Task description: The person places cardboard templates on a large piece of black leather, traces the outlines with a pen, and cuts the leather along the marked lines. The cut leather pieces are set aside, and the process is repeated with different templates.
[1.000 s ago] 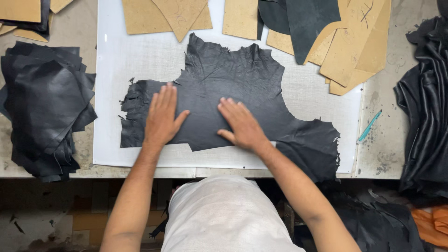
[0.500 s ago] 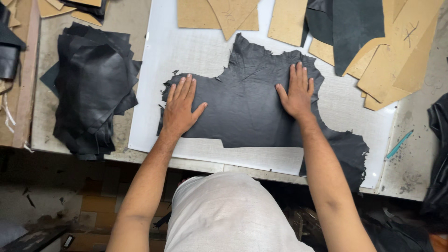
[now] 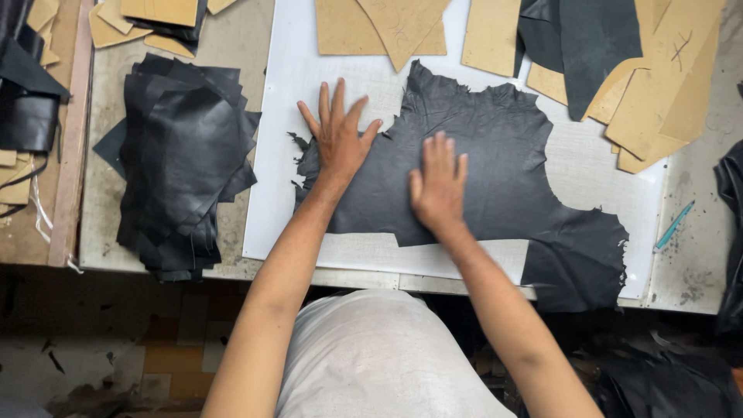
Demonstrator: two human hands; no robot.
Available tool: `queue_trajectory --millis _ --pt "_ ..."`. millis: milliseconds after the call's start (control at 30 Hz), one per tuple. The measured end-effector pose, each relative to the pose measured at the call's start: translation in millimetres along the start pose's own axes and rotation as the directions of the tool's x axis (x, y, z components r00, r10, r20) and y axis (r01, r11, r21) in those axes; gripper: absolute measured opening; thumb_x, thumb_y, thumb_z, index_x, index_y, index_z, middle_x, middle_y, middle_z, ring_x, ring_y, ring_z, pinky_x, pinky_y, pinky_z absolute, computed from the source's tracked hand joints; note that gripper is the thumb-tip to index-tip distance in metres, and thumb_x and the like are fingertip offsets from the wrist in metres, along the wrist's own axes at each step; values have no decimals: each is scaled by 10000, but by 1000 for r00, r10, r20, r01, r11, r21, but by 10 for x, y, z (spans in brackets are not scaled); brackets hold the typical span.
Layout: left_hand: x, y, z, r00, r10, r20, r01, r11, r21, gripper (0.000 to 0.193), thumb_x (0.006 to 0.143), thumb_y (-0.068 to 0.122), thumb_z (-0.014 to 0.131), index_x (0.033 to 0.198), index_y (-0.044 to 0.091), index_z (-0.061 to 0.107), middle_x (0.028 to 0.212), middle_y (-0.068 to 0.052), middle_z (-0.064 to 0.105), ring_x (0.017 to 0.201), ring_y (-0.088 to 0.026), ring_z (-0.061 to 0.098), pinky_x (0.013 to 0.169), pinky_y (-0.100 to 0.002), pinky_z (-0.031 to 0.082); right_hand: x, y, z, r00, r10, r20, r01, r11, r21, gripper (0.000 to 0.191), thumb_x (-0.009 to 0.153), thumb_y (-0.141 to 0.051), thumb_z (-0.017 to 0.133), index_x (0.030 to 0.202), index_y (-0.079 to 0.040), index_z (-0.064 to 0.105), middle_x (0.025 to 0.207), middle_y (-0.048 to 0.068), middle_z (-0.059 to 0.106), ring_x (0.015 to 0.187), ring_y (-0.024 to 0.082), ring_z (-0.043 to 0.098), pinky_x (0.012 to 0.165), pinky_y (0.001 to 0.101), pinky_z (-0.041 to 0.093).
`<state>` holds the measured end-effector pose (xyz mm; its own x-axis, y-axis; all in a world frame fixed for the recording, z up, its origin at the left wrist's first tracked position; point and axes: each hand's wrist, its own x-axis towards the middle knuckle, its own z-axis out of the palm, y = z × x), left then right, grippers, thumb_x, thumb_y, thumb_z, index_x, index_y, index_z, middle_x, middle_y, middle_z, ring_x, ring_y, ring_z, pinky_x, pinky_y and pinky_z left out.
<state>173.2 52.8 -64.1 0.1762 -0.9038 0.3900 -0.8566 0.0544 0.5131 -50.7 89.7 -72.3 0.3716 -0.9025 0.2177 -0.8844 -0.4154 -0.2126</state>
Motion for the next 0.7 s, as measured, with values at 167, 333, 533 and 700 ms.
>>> queue_trajectory --millis 167,333,533,700 --pt "-143 20 124 984 176 16 -173 975 -139 247 877 384 812 1016 180 800 1508 -115 517 1520 -350 285 1227 -713 0 -135 -747 52 989 -112 100 108 993 41 744 983 -414 552 1565 3 352 1663 247 270 1550 369 212 1235 594 91" --pt "-54 75 152 996 78 52 -72 992 -101 259 856 379 807 835 130 737 1334 -124 579 1411 -359 369 1192 -737 30 -33 -771 -16 992 -81 97 81 997 10 794 952 -498 557 1568 -30 374 1655 230 253 1552 350 196 1234 595 82" --pt "116 85 216 982 183 49 -184 983 20 215 944 314 737 1000 109 703 1320 -86 553 1373 -282 432 1215 -747 61 14 -753 47 988 -81 130 84 996 -22 784 956 -534 530 1546 -40 377 1661 210 238 1554 329 174 1235 592 63" --pt "197 121 284 995 103 9 -104 991 81 220 971 333 724 1014 118 700 1285 -95 527 1317 -296 442 1197 -751 64 23 -724 -3 988 -66 138 67 998 -1 815 946 -526 539 1567 -30 361 1663 198 243 1556 317 175 1240 576 69"
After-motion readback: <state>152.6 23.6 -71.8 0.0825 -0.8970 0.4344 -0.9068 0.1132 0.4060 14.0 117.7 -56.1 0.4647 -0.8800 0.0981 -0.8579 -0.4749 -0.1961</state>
